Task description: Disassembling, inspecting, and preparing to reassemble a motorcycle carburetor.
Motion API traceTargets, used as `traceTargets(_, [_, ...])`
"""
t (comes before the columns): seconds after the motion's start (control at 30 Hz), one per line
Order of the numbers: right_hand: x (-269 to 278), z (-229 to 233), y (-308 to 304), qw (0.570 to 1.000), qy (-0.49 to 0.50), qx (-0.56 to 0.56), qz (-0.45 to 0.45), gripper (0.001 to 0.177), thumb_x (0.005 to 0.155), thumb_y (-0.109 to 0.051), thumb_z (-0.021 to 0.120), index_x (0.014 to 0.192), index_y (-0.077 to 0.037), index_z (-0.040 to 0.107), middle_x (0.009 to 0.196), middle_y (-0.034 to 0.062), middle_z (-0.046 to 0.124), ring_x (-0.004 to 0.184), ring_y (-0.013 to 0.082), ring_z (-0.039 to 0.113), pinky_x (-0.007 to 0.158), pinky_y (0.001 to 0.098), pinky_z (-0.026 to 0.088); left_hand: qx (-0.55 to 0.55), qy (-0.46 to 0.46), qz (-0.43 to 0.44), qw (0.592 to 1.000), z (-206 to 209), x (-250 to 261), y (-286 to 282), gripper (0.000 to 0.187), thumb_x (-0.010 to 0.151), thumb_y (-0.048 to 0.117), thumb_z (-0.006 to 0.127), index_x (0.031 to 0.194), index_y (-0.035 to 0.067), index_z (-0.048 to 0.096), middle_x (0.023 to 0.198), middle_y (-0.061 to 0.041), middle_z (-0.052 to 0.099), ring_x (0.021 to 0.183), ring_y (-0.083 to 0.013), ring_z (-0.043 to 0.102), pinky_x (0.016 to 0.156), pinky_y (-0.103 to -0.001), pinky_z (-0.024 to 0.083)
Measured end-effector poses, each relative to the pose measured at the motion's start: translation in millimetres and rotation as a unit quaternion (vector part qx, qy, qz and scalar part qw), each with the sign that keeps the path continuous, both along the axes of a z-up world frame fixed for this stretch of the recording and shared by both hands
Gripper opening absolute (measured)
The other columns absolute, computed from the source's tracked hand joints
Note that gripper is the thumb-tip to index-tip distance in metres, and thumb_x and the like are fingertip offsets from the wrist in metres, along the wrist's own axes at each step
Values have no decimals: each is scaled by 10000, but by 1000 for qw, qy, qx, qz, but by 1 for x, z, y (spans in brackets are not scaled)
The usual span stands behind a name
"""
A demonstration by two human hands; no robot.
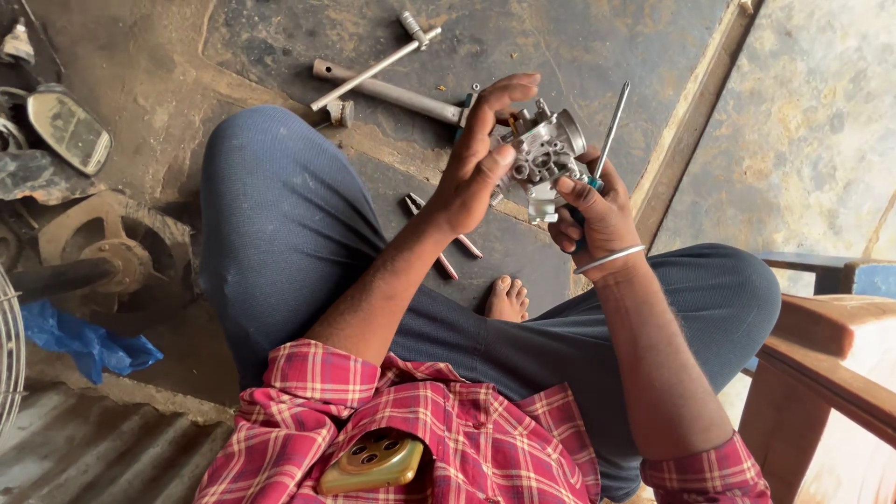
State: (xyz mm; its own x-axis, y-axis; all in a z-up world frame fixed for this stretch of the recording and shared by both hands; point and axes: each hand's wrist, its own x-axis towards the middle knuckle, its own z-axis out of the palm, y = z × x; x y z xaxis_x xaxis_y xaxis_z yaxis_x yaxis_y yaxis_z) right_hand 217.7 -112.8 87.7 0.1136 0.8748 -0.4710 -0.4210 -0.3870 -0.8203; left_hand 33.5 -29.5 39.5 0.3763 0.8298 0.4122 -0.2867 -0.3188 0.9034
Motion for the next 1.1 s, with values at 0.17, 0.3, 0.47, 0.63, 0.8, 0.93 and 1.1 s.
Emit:
traceTargets(0.17, [-1, 2, 5, 999, 23, -15, -24, 472, 882, -200, 795, 1254, -120, 516, 800, 10, 606, 444, 43, 452, 357, 210, 378, -62, -37, -32, 997, 4, -1, 0, 587, 1121, 542, 453, 1542, 133, 439, 1573, -122, 451, 1466, -247, 447, 1258, -398, 385])
traceTargets(0.3, [3, 0, 11, 996, 87, -7, -7, 367, 907, -317, 760, 1128, -85, 583, 810, 51, 681, 420, 37, 445, 333, 189, 358, -71, 56, 27, 996, -10, 3, 8, 546, 1111, 557, 468, 1433, 123, 548, 1495, -113, 533, 1271, -182, 599, 1047, -341, 568])
traceTargets(0.47, [10, -11, 6, 994, 92, -40, 29, 398, 923, -410, 747, 976, -27, 653, 712, 53, 649, 421, 27, 467, 339, 183, 374, -187, 89, -8, 978, -8, -9, 18, 686, 971, 687, 534, 1343, 111, 559, 1215, -128, 648, 975, -161, 711, 724, -297, 628])
traceTargets(0.63, [10, -19, 10, 991, 80, -78, 76, 456, 949, -471, 717, 911, -23, 644, 693, 54, 648, 420, 13, 468, 336, 184, 382, -341, 92, -174, 919, 9, -22, 14, 874, 753, 788, 640, 1311, 119, 560, 963, -132, 727, 755, -181, 771, 538, -311, 624])
traceTargets(0.8, [7, -10, 27, 993, 60, -70, 73, 573, 997, -587, 649, 907, -22, 644, 647, 46, 621, 397, 42, 481, 336, 198, 407, -374, 14, -156, 914, 21, -40, 16, 817, 729, 691, 764, 1277, 103, 612, 988, -137, 724, 800, -205, 780, 662, -340, 716])
traceTargets(0.93, [18, -43, 40, 988, -155, 3, 7, 405, 984, -479, 662, 1148, -109, 651, 928, 26, 791, 453, 104, 530, 365, 276, 417, -338, -135, -68, 929, 25, -85, 17, 627, 898, 499, 834, 1291, 61, 618, 1126, -119, 686, 973, -209, 725, 764, -371, 674])
traceTargets(1.1, [21, -146, 51, 651, -653, -15, 387, 249, 964, -154, 660, 1207, -105, 686, 978, 246, 737, 904, 447, 708, 791, 525, 558, -311, -370, -7, 875, 29, -128, 22, 435, 1072, 335, 761, 1381, 90, 578, 1331, -46, 655, 1219, -181, 625, 1114, -387, 505])
